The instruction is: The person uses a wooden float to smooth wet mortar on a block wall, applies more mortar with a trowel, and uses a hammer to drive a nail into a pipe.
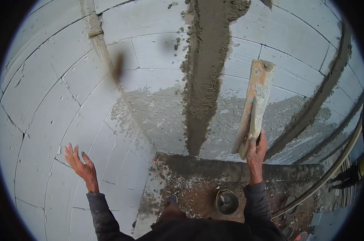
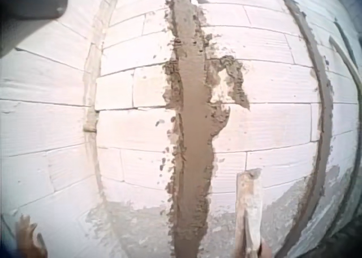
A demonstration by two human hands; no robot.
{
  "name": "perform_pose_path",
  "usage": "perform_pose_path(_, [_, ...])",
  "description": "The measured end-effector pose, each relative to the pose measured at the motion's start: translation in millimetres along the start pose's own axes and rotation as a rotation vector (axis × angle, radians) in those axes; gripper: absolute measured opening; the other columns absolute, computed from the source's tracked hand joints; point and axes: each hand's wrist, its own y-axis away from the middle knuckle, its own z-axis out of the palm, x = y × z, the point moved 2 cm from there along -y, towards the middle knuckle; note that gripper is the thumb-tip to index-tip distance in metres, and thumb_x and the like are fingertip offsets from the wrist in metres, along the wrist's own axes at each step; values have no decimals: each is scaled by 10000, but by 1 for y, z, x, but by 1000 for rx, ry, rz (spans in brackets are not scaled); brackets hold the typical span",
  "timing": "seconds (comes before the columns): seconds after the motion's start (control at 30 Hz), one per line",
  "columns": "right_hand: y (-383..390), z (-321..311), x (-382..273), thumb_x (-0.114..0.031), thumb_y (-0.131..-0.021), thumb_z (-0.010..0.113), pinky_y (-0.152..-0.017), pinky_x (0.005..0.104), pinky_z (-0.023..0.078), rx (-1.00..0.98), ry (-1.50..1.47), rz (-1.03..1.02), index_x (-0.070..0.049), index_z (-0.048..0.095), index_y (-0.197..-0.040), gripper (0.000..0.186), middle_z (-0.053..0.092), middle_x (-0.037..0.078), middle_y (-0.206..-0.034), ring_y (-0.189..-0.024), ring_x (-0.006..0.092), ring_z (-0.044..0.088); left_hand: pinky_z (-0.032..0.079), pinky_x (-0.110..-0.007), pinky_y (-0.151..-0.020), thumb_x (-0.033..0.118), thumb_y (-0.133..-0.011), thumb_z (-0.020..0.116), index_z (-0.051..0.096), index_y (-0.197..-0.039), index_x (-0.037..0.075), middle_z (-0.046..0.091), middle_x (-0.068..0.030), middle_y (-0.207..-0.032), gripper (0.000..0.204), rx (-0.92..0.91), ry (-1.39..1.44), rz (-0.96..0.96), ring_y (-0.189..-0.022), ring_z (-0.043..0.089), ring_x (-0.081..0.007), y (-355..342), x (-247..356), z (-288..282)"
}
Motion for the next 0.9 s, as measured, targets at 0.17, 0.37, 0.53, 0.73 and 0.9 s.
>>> perform_pose_path(0.17, [-131, 132, -89, -164, -1050, 569, -740, 351, 554, 189, 102, -295, 38, 492, -1407, 418, 613, 161, -1107, -821, 197, 651, 192, -659, -1231, -32, -903, 655, 518, -1447, 160, 463, -114, -1600, 592, 252, -18, 154, -1538, 327, -377, -94, -55, 49])
perform_pose_path(0.37, [-258, 225, -166, -122, -977, 594, -879, 523, 498, 503, 324, -754, 88, 495, -1323, 417, 567, 277, -1130, -998, 440, 585, -117, -594, -1247, 204, -902, 752, 473, -1508, 179, 466, -140, -1595, 667, 364, -152, 263, -1563, 274, -358, -125, -104, 117])
perform_pose_path(0.53, [-271, 281, -149, -70, -906, 616, -832, 509, 510, 765, 499, -696, 95, 506, -1294, 436, 550, 249, -1085, -933, 413, 580, -64, -547, -1269, 240, -930, 740, 507, -1477, 150, 510, -142, -1561, 601, 366, -290, 280, -1553, 300, -349, -131, -109, 115])
perform_pose_path(0.73, [-188, 312, -62, -48, -883, 617, -723, 466, 555, 711, 545, -313, 95, 517, -1295, 447, 523, 218, -1058, -915, 384, 608, 2, -565, -1254, 341, -1007, 652, 520, -1498, 178, 508, -68, -1572, 534, 378, -384, 311, -1513, 379, -326, -134, -80, 114])
perform_pose_path(0.9, [-117, 340, 30, -45, -896, 612, -737, 490, 563, 650, 506, -189, 105, 504, -1325, 468, 523, 213, -1056, -938, 396, 633, 44, -770, -1176, 390, -876, 759, 426, -1495, 97, 421, -259, -1593, 761, 112, -552, 244, -1516, 291, -514, -128, -87, 111])
